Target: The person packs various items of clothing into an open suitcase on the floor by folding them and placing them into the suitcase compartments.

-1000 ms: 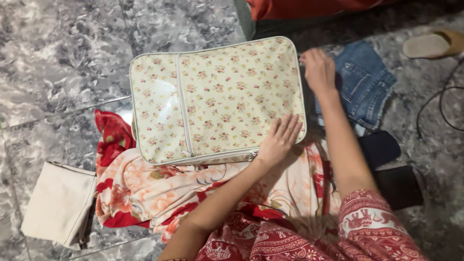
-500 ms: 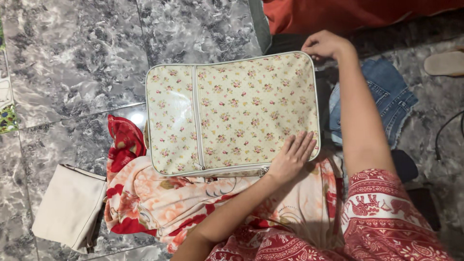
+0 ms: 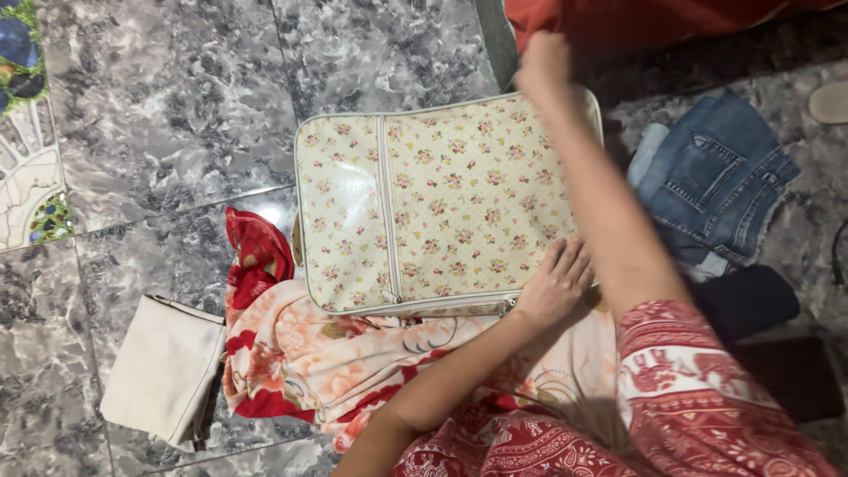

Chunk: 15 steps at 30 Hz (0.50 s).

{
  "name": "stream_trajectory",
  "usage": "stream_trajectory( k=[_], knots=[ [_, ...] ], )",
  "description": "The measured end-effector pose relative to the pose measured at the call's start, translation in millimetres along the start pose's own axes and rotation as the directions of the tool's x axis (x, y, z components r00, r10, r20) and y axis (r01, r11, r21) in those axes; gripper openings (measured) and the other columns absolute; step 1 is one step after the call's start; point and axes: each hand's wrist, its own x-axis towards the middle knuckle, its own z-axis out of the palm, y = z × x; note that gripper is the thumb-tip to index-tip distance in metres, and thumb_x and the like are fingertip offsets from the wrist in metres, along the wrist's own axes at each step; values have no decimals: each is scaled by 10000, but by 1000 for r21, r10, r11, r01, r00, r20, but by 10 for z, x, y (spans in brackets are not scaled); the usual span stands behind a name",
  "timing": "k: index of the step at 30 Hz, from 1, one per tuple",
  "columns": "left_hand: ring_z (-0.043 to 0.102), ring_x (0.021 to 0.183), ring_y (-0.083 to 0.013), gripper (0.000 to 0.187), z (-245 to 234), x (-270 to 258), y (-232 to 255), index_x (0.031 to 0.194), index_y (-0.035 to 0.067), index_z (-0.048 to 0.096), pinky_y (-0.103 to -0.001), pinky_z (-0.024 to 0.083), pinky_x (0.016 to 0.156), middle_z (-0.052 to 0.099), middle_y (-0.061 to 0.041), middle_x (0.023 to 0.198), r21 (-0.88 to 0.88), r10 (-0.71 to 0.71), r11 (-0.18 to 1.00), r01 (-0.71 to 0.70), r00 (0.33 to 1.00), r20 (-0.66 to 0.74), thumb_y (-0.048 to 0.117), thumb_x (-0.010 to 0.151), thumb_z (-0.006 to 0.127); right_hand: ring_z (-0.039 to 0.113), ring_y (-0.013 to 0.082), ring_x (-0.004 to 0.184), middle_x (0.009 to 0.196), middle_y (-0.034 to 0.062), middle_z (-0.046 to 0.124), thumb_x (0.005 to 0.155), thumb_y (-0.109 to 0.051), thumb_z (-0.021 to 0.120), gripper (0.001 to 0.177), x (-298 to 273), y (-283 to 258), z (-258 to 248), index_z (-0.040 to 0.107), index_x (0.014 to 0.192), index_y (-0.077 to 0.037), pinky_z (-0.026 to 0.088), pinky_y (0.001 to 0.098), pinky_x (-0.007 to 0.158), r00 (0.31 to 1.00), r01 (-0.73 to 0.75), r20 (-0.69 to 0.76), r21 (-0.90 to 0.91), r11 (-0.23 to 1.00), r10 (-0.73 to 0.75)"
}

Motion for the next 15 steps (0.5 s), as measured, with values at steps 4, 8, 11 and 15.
stream_trajectory(
  k=[4, 8, 11, 15],
  knots=[
    [422, 1462, -326, 535, 88, -17, 17, 1416, 21, 572, -541, 231, 1276, 582, -146, 1458, 6, 31, 999, -31, 998, 54, 278, 952, 504, 706, 427, 954, 974, 245, 719, 789, 26, 692, 134, -343, -365, -160, 741, 885, -52, 583, 486, 811, 992, 43, -109, -126, 991, -57],
    [447, 1429, -343, 545, 122, -30, 20, 1371, 60, 592, -570, 220, 1225, 590, -147, 1429, -96, 27, 995, -34, 997, -73, 274, 876, 512, 674, 356, 958, 975, 142, 716, 947, -101, 629, 110, -1140, -672, -765, 737, 946, -80, 514, 511, 819, 971, 89, -231, 118, 989, -60],
    [457, 1393, -308, 600, 217, -158, -6, 1349, 15, 607, -550, 244, 1214, 603, -165, 1405, -237, 40, 969, -75, 988, -146, 326, 841, 543, 650, 337, 1090, 1101, 149, 708, 1057, -205, 609, 190, -1776, -835, -1174, 720, 1079, -51, 503, 471, 968, 978, 168, -149, 166, 972, -144],
    [506, 1427, -207, 487, 361, -511, -34, 1370, 68, 640, -491, 322, 1257, 631, -68, 1422, -282, 47, 953, -110, 975, -219, 210, 911, 566, 440, 369, 1462, 1537, 202, 518, 1047, -195, 613, 431, -2859, -837, -1365, 602, 1450, -43, 317, 535, 1217, 915, 375, -195, 79, 924, -354]
  ],
)
